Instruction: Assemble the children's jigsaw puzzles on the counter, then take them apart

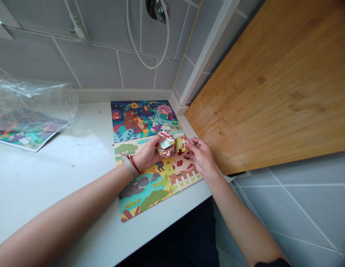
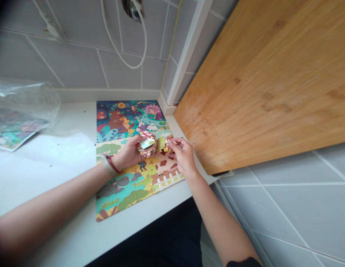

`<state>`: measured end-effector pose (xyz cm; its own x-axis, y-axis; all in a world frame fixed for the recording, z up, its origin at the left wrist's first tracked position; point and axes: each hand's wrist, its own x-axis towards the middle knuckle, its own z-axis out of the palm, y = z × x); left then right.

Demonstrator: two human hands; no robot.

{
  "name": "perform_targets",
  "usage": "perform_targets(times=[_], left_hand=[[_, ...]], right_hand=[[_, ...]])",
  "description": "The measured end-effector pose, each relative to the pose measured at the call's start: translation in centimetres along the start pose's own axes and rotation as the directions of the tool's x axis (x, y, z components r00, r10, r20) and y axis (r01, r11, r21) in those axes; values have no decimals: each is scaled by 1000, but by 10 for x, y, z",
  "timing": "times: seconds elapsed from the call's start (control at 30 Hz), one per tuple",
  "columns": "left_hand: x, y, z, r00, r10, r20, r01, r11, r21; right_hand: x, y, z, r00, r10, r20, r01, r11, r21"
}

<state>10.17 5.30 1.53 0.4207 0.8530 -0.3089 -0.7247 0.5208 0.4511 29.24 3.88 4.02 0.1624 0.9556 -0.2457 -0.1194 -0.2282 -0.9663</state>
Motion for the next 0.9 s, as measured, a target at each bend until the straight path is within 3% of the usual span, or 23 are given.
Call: perform_targets(times=[0.17,0.27,0.37,0.57,0.9], left_hand=[[2,2,-1,998,41,-37,-43,998,-46],[2,5,0,995,85,-54,-89,992,-88],[2,8,1,991,123,-56,-128,986,-104],[1,10,3,982,141,-128,-158,978,-137],[4,9,-1,984,119,-130,-135,983,-128]], right_hand=[[-1,0,-11,1000,-5,-28,6,998,65],[-6,2,-17,998,25,64,-26,1000,10],[-14,6,-16,981,51,189,-19,986,-163],[-16,19,0,949,-49,311,161,925,-346],[1,24,14,893,-69,444,328,775,-539]])
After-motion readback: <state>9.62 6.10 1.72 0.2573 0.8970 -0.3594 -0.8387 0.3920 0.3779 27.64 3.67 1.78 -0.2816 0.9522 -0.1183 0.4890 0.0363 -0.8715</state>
